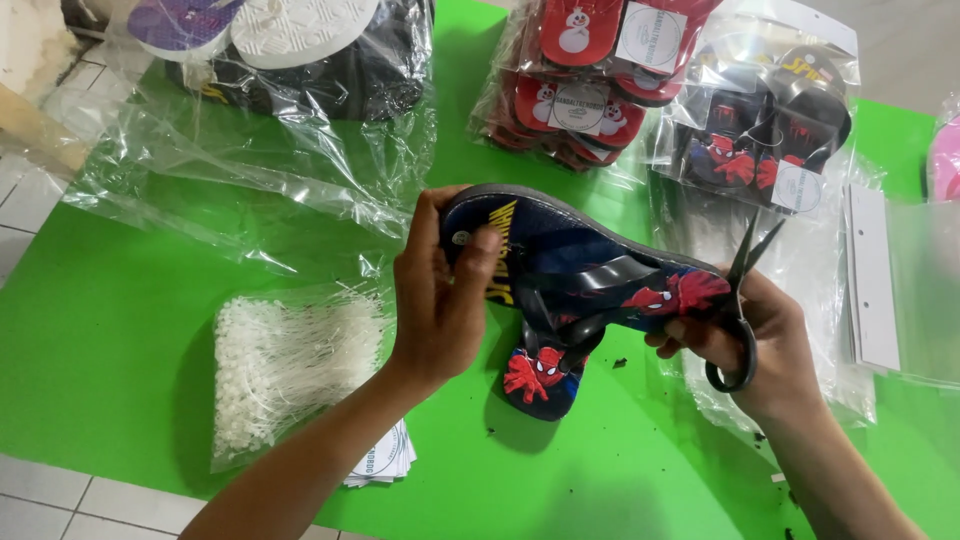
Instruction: Trimming excess rubber material from flip-flops using scissors to finish the product.
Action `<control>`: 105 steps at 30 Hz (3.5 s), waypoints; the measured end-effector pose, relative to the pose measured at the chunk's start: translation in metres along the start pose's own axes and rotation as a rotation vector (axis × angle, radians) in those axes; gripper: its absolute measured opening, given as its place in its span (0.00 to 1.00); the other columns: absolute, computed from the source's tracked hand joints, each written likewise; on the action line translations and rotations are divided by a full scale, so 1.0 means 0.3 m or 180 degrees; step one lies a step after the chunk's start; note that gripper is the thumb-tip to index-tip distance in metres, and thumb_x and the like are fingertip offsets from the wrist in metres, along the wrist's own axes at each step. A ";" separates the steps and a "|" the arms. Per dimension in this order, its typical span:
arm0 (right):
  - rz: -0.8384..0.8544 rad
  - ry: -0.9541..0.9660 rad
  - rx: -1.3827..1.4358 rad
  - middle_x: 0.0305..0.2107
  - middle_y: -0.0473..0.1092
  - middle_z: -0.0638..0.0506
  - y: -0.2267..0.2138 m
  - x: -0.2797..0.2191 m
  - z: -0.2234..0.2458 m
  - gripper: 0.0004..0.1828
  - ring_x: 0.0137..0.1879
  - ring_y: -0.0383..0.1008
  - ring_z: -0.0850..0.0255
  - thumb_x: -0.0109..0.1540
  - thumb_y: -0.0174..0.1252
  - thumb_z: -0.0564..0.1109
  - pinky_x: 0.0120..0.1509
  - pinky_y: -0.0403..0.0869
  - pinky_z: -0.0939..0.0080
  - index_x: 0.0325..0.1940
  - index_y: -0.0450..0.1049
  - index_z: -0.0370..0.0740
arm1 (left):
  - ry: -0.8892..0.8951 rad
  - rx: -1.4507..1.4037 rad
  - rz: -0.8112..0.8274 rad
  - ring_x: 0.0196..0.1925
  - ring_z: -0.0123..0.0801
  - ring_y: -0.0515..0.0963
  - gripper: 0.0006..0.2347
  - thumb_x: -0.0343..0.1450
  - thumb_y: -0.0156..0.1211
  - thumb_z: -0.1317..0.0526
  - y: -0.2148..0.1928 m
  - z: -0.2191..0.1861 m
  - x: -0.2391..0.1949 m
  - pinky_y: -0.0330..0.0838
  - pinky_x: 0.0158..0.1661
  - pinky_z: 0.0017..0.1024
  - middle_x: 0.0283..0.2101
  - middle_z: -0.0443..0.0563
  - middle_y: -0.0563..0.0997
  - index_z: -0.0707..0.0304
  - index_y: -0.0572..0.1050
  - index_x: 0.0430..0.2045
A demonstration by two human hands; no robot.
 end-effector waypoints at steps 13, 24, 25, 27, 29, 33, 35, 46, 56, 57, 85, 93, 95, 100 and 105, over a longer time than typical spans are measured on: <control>-0.0214 -0.0190 -0.1157 0.32 0.76 0.40 -0.114 0.044 0.085 0.24 0.36 0.81 0.55 0.58 0.62 0.44 0.38 0.76 0.65 0.55 0.72 0.28 | 0.0090 -0.0113 0.0311 0.45 0.34 0.83 0.17 0.74 0.55 0.57 0.038 -0.050 -0.012 0.82 0.44 0.25 0.49 0.58 0.79 0.61 0.65 0.56; 0.0516 -0.1322 -0.2922 0.38 0.81 0.45 0.104 -0.042 0.133 0.20 0.30 0.83 0.61 0.55 0.73 0.45 0.31 0.86 0.66 0.49 0.78 0.38 | -0.0344 -0.0285 0.1178 0.46 0.44 0.89 0.18 0.71 0.56 0.57 0.170 -0.039 -0.073 0.92 0.39 0.29 0.52 0.62 0.81 0.57 0.64 0.54; 0.0573 -0.1234 -0.2986 0.37 0.80 0.47 0.106 -0.046 0.122 0.21 0.32 0.82 0.60 0.52 0.68 0.37 0.32 0.85 0.62 0.50 0.78 0.40 | -0.0417 -0.0223 0.1165 0.42 0.40 0.89 0.17 0.71 0.56 0.57 0.171 -0.037 -0.074 0.90 0.38 0.27 0.47 0.59 0.83 0.56 0.66 0.54; 0.0626 -0.1142 -0.3049 0.36 0.79 0.50 0.111 -0.052 0.108 0.26 0.34 0.81 0.58 0.49 0.64 0.29 0.34 0.84 0.59 0.50 0.77 0.41 | -0.0488 -0.0163 0.1157 0.39 0.35 0.90 0.17 0.70 0.57 0.57 0.171 -0.032 -0.079 0.89 0.37 0.25 0.42 0.56 0.85 0.55 0.67 0.54; 0.0586 -0.1180 -0.3035 0.37 0.79 0.50 0.114 -0.052 0.109 0.28 0.35 0.81 0.60 0.47 0.63 0.27 0.38 0.84 0.60 0.50 0.77 0.41 | -0.0316 -0.0179 0.1196 0.43 0.38 0.90 0.17 0.71 0.56 0.58 0.174 -0.042 -0.082 0.90 0.39 0.26 0.49 0.56 0.83 0.56 0.66 0.54; 0.0556 -0.1311 -0.3085 0.37 0.79 0.49 0.118 -0.059 0.120 0.26 0.37 0.82 0.58 0.48 0.63 0.28 0.40 0.85 0.59 0.49 0.77 0.42 | -0.0312 -0.0187 0.1230 0.42 0.38 0.90 0.17 0.71 0.57 0.58 0.180 -0.042 -0.085 0.90 0.38 0.25 0.45 0.57 0.84 0.55 0.66 0.54; 0.0522 -0.1466 -0.3220 0.35 0.78 0.51 0.122 -0.068 0.134 0.26 0.31 0.78 0.60 0.47 0.58 0.28 0.32 0.82 0.59 0.48 0.77 0.42 | -0.0255 -0.0119 0.1231 0.42 0.37 0.90 0.16 0.71 0.56 0.58 0.181 -0.048 -0.085 0.89 0.38 0.25 0.46 0.55 0.84 0.56 0.66 0.53; 0.0369 -0.1526 -0.3433 0.33 0.77 0.52 0.126 -0.081 0.157 0.20 0.27 0.75 0.61 0.51 0.61 0.32 0.29 0.78 0.59 0.46 0.77 0.44 | -0.0223 -0.0074 0.1262 0.39 0.34 0.89 0.16 0.71 0.56 0.58 0.183 -0.051 -0.087 0.88 0.36 0.24 0.46 0.53 0.83 0.56 0.66 0.53; 0.0387 -0.1737 -0.3421 0.25 0.72 0.55 0.153 -0.092 0.187 0.06 0.22 0.66 0.63 0.62 0.63 0.43 0.22 0.71 0.60 0.43 0.76 0.43 | -0.0204 -0.0069 0.1264 0.38 0.32 0.89 0.16 0.71 0.56 0.58 0.183 -0.056 -0.088 0.87 0.36 0.23 0.44 0.52 0.84 0.56 0.66 0.53; 0.0388 -0.1738 -0.3419 0.25 0.72 0.55 0.148 -0.095 0.179 0.06 0.22 0.66 0.63 0.62 0.63 0.43 0.22 0.71 0.60 0.43 0.76 0.43 | -0.0205 -0.0067 0.1263 0.38 0.32 0.89 0.16 0.71 0.56 0.58 0.183 -0.055 -0.089 0.87 0.36 0.23 0.44 0.52 0.84 0.56 0.66 0.53; 0.0504 -0.1632 -0.3135 0.29 0.77 0.50 0.115 -0.086 0.119 0.17 0.25 0.74 0.58 0.52 0.57 0.31 0.25 0.77 0.56 0.45 0.78 0.38 | -0.0241 -0.0109 0.1257 0.39 0.33 0.88 0.17 0.71 0.57 0.59 0.185 -0.039 -0.090 0.86 0.35 0.23 0.45 0.54 0.83 0.56 0.65 0.53; 0.0493 -0.1460 -0.2881 0.35 0.79 0.46 0.119 -0.046 0.148 0.18 0.34 0.82 0.57 0.54 0.72 0.41 0.38 0.84 0.59 0.46 0.78 0.37 | -0.0638 -0.0324 0.1232 0.35 0.38 0.88 0.20 0.67 0.61 0.59 0.187 -0.009 -0.084 0.85 0.32 0.26 0.38 0.63 0.86 0.55 0.63 0.53; 0.0375 -0.1316 -0.2750 0.33 0.78 0.51 0.095 -0.026 0.153 0.21 0.26 0.73 0.64 0.54 0.74 0.47 0.28 0.76 0.65 0.47 0.79 0.40 | -0.0378 -0.0081 0.1369 0.37 0.31 0.89 0.18 0.69 0.60 0.53 0.195 -0.045 -0.080 0.84 0.36 0.21 0.41 0.55 0.88 0.57 0.69 0.50; 0.0376 -0.1022 -0.2524 0.39 0.81 0.53 0.088 -0.015 0.170 0.22 0.33 0.79 0.67 0.52 0.75 0.46 0.31 0.76 0.69 0.48 0.79 0.42 | -0.0131 0.0124 0.1427 0.29 0.29 0.85 0.17 0.72 0.56 0.51 0.201 -0.037 -0.083 0.83 0.26 0.21 0.33 0.51 0.85 0.66 0.74 0.44; 0.0413 -0.0529 -0.1663 0.41 0.81 0.48 0.070 -0.007 0.142 0.21 0.37 0.85 0.64 0.50 0.73 0.39 0.42 0.85 0.68 0.45 0.77 0.33 | -0.0264 0.0171 0.1051 0.43 0.39 0.89 0.18 0.73 0.53 0.49 0.157 -0.022 -0.054 0.88 0.40 0.28 0.45 0.57 0.85 0.60 0.70 0.50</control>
Point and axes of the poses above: each hand's wrist, its own x-axis towards the middle knuckle, its own y-axis out of the palm, z = x × y, the point moved 10 cm from there along x, towards the middle knuckle
